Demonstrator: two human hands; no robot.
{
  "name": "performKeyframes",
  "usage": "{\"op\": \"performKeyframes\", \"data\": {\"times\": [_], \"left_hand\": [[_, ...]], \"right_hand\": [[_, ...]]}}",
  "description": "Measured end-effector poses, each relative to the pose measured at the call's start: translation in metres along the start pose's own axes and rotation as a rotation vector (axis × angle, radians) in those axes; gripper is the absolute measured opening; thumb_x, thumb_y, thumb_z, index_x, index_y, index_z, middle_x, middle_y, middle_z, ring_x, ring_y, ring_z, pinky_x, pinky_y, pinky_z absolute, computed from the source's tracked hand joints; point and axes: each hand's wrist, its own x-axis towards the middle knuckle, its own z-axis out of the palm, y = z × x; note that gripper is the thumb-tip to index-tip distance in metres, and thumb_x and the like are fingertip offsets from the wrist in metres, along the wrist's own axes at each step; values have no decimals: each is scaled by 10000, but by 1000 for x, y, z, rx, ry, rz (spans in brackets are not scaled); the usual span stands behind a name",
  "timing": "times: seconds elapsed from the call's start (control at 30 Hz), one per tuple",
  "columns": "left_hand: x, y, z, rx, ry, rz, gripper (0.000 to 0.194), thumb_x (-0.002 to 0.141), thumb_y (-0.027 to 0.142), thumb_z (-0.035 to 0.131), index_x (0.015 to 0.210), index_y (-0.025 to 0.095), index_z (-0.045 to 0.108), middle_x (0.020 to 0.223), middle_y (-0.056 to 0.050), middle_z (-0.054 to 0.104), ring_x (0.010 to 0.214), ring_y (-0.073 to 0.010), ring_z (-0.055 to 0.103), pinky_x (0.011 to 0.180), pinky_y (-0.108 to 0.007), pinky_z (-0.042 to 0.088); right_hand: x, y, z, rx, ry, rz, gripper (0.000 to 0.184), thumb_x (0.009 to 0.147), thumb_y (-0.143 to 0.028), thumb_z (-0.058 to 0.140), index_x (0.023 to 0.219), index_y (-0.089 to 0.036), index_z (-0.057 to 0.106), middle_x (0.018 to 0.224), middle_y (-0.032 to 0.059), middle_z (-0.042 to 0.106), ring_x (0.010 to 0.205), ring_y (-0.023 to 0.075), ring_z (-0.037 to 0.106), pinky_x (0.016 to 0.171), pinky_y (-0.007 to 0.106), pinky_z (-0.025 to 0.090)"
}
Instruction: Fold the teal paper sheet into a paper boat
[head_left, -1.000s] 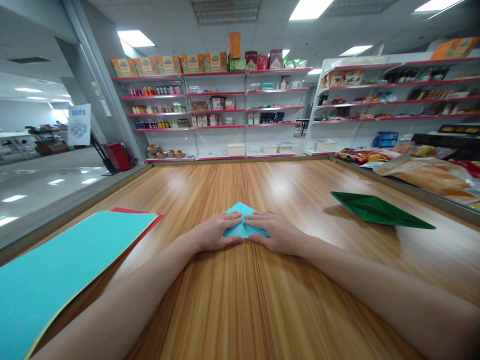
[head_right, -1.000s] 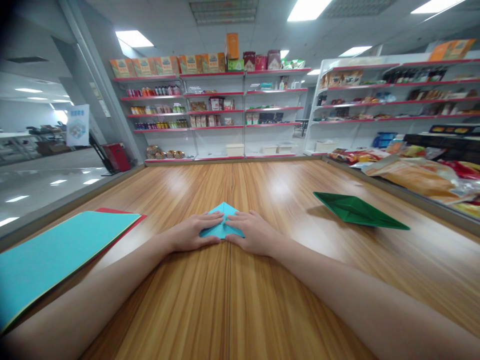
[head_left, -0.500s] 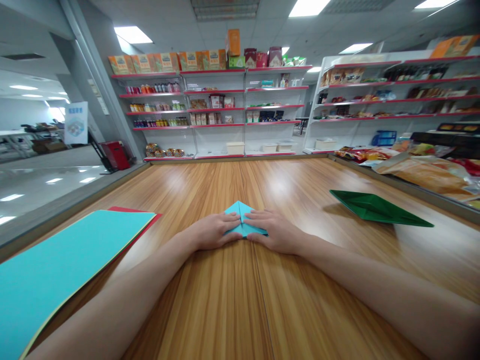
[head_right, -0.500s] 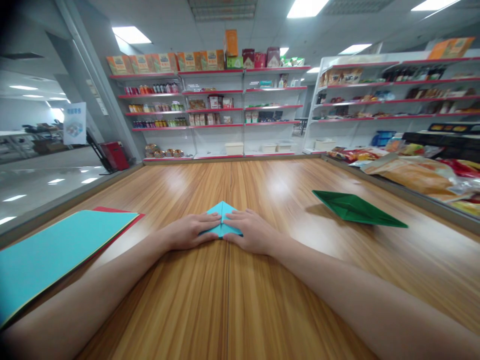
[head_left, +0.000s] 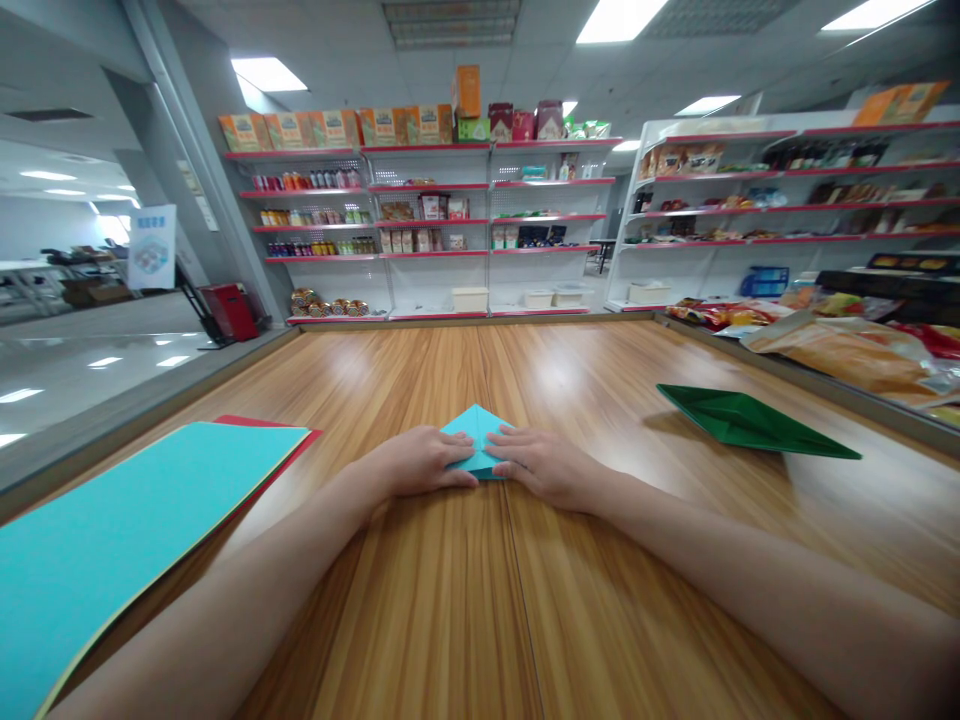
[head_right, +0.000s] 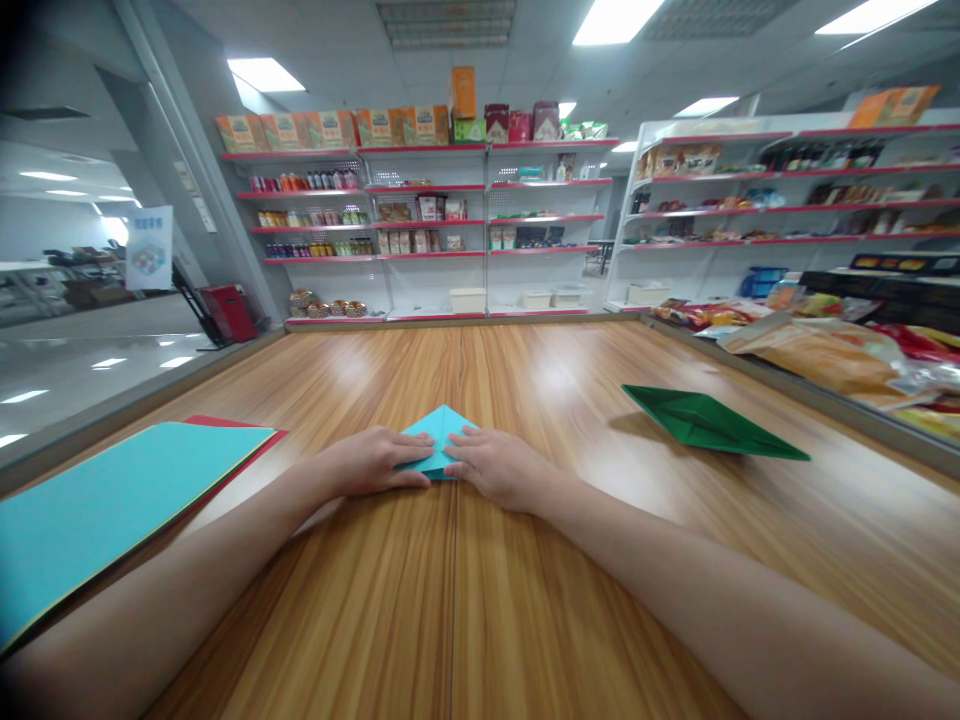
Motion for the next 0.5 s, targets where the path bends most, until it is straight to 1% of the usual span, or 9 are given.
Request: {"op": "performKeyframes", "data": {"times": [0.1,0.17,0.27,0.33,0.43,0.5], "left_hand": [[-2,-2,-4,-10,-15,2,192,928,301,511,987,195,659,932,-51,706,824,-189,678,774,-255,498],[-3,-5,-6,-21,-11,-2,180,918,238,504,1011,218,656,935,-37,711,823,-175,676,768,-239,488],[-7,-9,-6,-36,4,-19,244,902,179,488,1083,240,640,986,-36,712,860,-183,675,773,-246,486],[-10,-13,-4,-44,18,-39,281,894,167,489,1120,255,630,1007,-33,712,873,-188,675,771,-248,487],[-15,-20,0,-48,51,-89,322,889,159,491,1163,270,618,998,-26,718,853,-182,681,755,-241,487],[-18,-26,3,-44,73,-130,327,906,169,470,1187,255,611,977,-34,723,824,-174,683,733,-234,488]], "right_hand": [[0,3,-1,12,-33,8,401,974,-412,380,1229,-197,603,1290,95,584,1224,254,514,1040,417,399],[1,6,-2,13,-58,6,395,963,-424,409,1229,-202,599,1292,90,583,1225,253,513,1031,404,409],[0,8,-5,31,-91,-22,382,958,-413,429,1245,-211,581,1301,73,578,1242,239,497,1041,386,402],[-1,9,-7,56,-94,-35,382,966,-396,414,1264,-210,565,1317,72,565,1260,236,479,1055,392,391],[-3,9,-8,68,-56,1,381,974,-360,388,1278,-200,552,1340,84,543,1279,250,457,1062,424,382],[-3,10,-7,52,-25,31,363,972,-309,385,1272,-191,552,1343,93,538,1278,252,460,1052,419,391]]}}
